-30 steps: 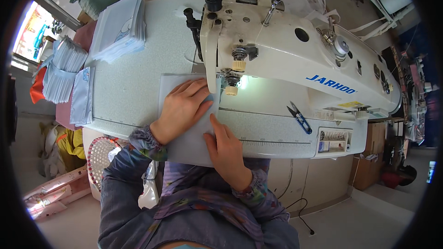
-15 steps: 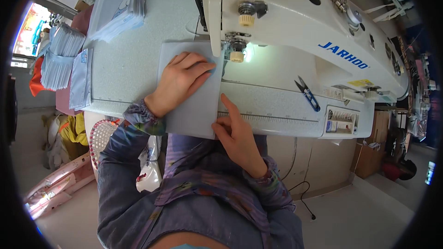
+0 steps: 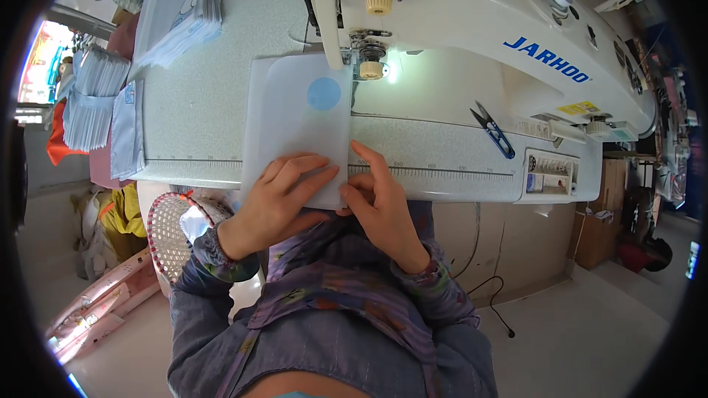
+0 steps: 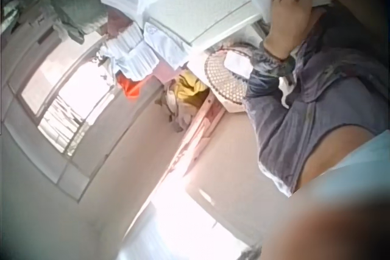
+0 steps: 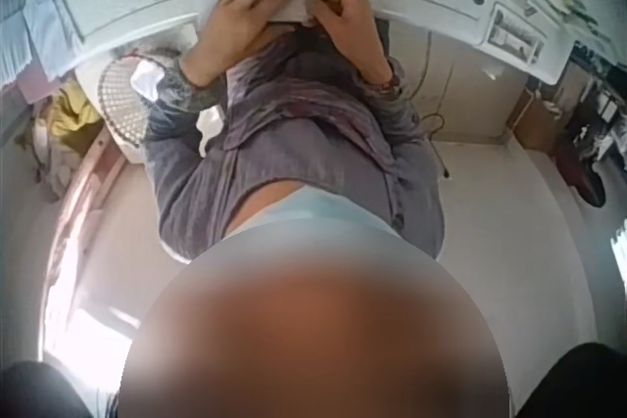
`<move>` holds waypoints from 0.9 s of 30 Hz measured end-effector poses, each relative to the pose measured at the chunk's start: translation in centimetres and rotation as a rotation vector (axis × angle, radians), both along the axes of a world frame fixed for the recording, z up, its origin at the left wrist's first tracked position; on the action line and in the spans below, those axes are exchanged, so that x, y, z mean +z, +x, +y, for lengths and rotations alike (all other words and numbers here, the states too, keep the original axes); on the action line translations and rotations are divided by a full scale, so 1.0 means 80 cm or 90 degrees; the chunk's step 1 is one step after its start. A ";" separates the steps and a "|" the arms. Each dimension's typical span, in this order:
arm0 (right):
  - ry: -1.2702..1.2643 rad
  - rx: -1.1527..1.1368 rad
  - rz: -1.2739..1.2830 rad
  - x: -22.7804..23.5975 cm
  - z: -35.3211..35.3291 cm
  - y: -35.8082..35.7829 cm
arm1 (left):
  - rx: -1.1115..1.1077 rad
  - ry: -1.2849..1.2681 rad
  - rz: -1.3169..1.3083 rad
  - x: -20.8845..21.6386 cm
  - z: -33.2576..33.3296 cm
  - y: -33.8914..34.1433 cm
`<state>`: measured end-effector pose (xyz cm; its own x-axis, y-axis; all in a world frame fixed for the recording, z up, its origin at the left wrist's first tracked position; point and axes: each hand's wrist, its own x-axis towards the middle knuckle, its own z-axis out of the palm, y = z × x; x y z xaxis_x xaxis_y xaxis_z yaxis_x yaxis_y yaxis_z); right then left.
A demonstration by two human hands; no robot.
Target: Sew fabric pieces together using an industrial sewing machine to create small pouches.
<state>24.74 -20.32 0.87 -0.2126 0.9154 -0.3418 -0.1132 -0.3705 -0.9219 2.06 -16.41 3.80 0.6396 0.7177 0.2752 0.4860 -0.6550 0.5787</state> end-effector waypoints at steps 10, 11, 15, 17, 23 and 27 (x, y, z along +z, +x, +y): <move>0.039 -0.007 -0.020 -0.003 -0.003 -0.008 | -0.026 -0.109 -0.039 -0.016 -0.004 -0.013; 0.016 -0.004 -0.010 -0.002 -0.002 -0.009 | -0.030 -0.109 -0.039 -0.016 -0.006 -0.011; -0.059 -0.006 0.077 0.006 0.004 -0.006 | 0.035 0.127 0.037 -0.016 -0.007 0.005; -0.064 -0.001 0.078 0.011 0.000 -0.007 | 0.055 0.199 0.061 -0.020 -0.010 0.005; 0.223 0.063 -0.284 0.006 0.051 0.028 | 0.045 0.127 0.067 -0.033 -0.019 -0.002; 0.659 0.030 -0.545 -0.004 0.128 0.027 | 0.038 0.132 0.063 -0.033 -0.019 -0.002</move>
<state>26.92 -10.07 0.57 -0.3205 0.8293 0.4577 0.6289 0.5477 -0.5519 1.93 -17.93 1.20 0.6290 0.6897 0.3588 0.5756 -0.7234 0.3814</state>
